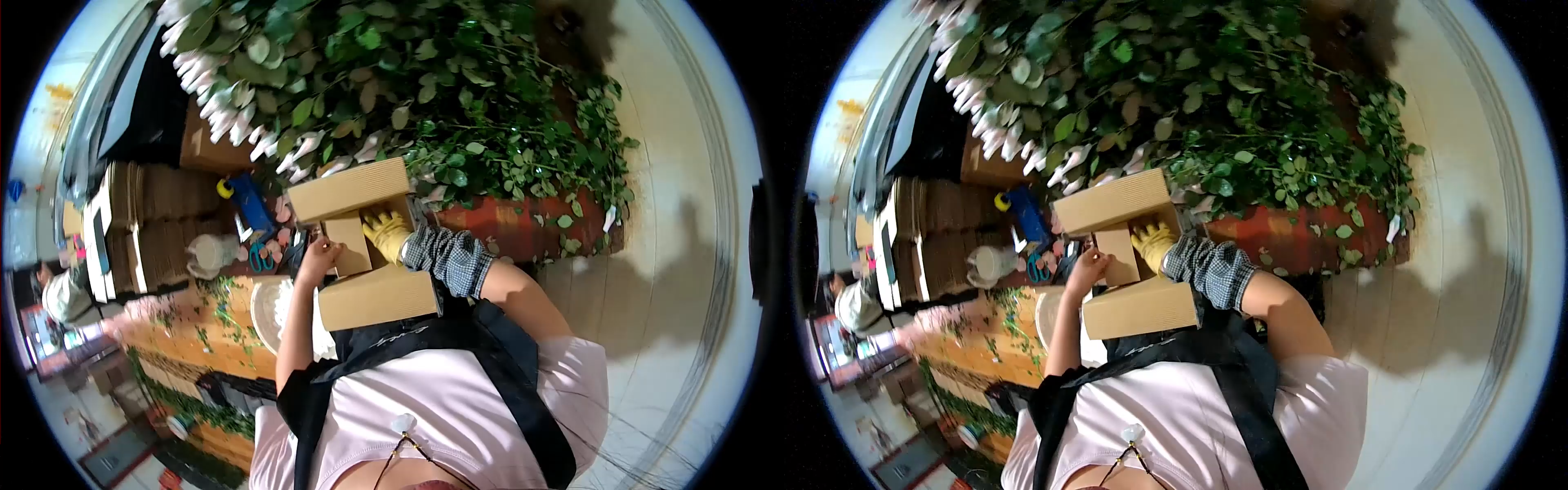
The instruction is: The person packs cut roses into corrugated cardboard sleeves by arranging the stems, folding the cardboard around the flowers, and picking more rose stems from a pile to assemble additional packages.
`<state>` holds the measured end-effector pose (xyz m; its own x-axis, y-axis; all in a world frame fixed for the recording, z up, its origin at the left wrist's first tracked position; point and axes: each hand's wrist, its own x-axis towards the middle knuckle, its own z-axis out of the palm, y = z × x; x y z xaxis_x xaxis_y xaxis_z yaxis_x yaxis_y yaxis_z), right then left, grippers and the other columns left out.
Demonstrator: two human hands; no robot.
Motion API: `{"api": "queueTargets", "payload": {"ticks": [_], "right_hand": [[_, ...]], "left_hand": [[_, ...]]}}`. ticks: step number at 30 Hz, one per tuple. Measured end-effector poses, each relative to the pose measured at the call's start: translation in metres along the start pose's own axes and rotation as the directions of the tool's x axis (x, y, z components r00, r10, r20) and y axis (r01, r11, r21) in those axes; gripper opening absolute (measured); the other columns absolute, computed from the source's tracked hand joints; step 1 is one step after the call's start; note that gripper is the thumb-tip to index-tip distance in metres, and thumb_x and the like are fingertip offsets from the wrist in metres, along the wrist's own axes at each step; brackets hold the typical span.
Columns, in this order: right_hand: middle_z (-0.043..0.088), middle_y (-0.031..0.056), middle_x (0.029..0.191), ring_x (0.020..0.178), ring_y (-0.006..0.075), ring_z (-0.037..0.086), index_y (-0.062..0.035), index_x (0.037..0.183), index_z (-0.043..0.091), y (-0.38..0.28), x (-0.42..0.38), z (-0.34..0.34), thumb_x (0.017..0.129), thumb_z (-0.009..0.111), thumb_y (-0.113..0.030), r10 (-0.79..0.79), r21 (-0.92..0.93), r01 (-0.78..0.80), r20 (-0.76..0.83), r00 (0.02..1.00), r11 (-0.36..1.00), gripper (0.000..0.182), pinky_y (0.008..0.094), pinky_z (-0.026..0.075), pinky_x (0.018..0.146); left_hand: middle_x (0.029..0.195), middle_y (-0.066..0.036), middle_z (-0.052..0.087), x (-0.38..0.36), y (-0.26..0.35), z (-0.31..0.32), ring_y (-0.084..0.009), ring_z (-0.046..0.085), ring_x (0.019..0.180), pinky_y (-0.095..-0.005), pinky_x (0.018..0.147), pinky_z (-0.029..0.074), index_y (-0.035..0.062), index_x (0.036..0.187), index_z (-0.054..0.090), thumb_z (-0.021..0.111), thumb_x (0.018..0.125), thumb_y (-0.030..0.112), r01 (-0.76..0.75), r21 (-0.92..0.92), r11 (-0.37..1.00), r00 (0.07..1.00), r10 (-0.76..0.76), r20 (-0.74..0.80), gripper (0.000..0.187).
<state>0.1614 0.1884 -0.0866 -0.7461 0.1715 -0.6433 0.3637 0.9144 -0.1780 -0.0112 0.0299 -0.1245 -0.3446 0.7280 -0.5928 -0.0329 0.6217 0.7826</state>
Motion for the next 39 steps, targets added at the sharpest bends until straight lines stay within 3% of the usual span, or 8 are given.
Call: {"api": "queueTargets", "payload": {"ticks": [6,10,15,19,22,33,35,39], "right_hand": [[0.016,0.0165,0.162,0.149,0.0364,0.016,-0.0097,0.155,0.022,0.017,-0.011,0.011,0.085,0.062,-0.017,-0.076,0.169,0.106,-0.177,0.981,0.980,0.081,0.0526,0.012,0.121],[0.052,0.0197,0.138,0.135,0.0342,0.043,-0.0027,0.127,0.058,0.036,0.002,0.051,0.080,0.069,-0.017,-0.110,0.206,0.416,-0.777,0.620,0.886,0.051,0.0455,0.032,0.113],[0.064,0.0122,0.119,0.112,0.0262,0.060,-0.0056,0.112,0.065,0.051,-0.005,0.033,0.092,0.067,-0.025,-0.077,0.908,0.410,-0.404,0.911,0.084,0.028,0.0373,0.046,0.101],[0.050,0.0224,0.139,0.125,0.0362,0.051,-0.0089,0.148,0.038,0.041,-0.014,0.008,0.088,0.069,-0.040,-0.225,0.528,0.660,-0.664,0.713,0.534,0.074,0.0439,0.040,0.107],[0.062,0.0144,0.120,0.096,0.0300,0.064,-0.0136,0.149,0.038,0.019,0.006,0.024,0.086,0.067,-0.031,-0.226,-0.030,0.231,-0.359,0.906,0.973,0.071,0.0416,0.054,0.076],[0.066,0.0187,0.113,0.091,0.0252,0.066,-0.0126,0.140,0.049,0.011,0.035,0.053,0.093,0.051,-0.015,-0.108,-0.093,0.070,-0.503,0.857,0.993,0.047,0.0407,0.051,0.070],[0.060,0.0204,0.127,0.107,0.0290,0.062,-0.0075,0.143,0.046,0.033,0.018,0.035,0.094,0.054,-0.019,-0.256,0.563,0.549,-0.516,0.818,0.618,0.050,0.0386,0.051,0.088],[0.049,0.0209,0.142,0.127,0.0300,0.053,-0.0015,0.142,0.043,0.019,-0.085,-0.024,0.094,0.058,-0.027,-0.378,0.909,0.417,-0.391,0.839,-0.012,0.057,0.0399,0.042,0.106]], "left_hand": [[0.063,-0.013,0.056,0.002,-0.008,0.023,-0.0137,0.049,0.058,-0.0357,0.054,0.041,-0.0036,0.088,0.058,0.067,0.093,0.026,-0.147,0.371,0.917,0.973,0.202,-0.112,0.032],[0.059,-0.010,0.056,0.010,-0.019,0.020,-0.0116,0.048,0.055,-0.0328,0.050,0.038,-0.0028,0.088,0.059,0.066,0.094,0.027,-0.142,0.320,0.937,0.976,0.186,-0.110,0.031],[0.063,-0.012,0.059,0.011,-0.019,0.023,-0.0131,0.053,0.056,-0.0331,0.050,0.041,-0.0039,0.087,0.063,0.067,0.093,0.022,-0.179,0.284,0.942,0.965,0.225,-0.136,0.027],[0.073,-0.018,0.069,-0.001,0.009,0.028,-0.0182,0.063,0.061,-0.0345,0.054,0.047,-0.0039,0.090,0.066,0.068,0.090,0.022,-0.086,0.331,0.940,0.980,0.140,-0.143,0.027],[0.072,-0.017,0.070,0.003,0.003,0.025,-0.0269,0.069,0.062,-0.0351,0.056,0.051,-0.0022,0.086,0.068,0.068,0.090,0.027,-0.229,0.594,0.771,0.908,0.389,-0.154,0.030],[0.126,-0.014,0.060,0.029,0.000,0.024,-0.0224,0.063,0.107,-0.0343,0.089,0.053,-0.0013,0.134,0.048,0.055,0.102,0.030,-0.031,0.266,0.963,0.821,-0.127,0.556,0.045],[0.121,-0.013,0.062,0.023,0.006,0.030,-0.0199,0.062,0.105,-0.0297,0.092,0.049,0.0013,0.132,0.050,0.057,0.100,0.030,0.037,0.225,0.974,0.846,-0.150,0.511,0.043],[0.130,-0.014,0.055,0.011,0.032,0.018,-0.0216,0.058,0.111,-0.0299,0.093,0.048,0.0011,0.135,0.045,0.059,0.098,0.026,-0.253,0.558,0.790,0.779,-0.175,0.602,0.047]]}}
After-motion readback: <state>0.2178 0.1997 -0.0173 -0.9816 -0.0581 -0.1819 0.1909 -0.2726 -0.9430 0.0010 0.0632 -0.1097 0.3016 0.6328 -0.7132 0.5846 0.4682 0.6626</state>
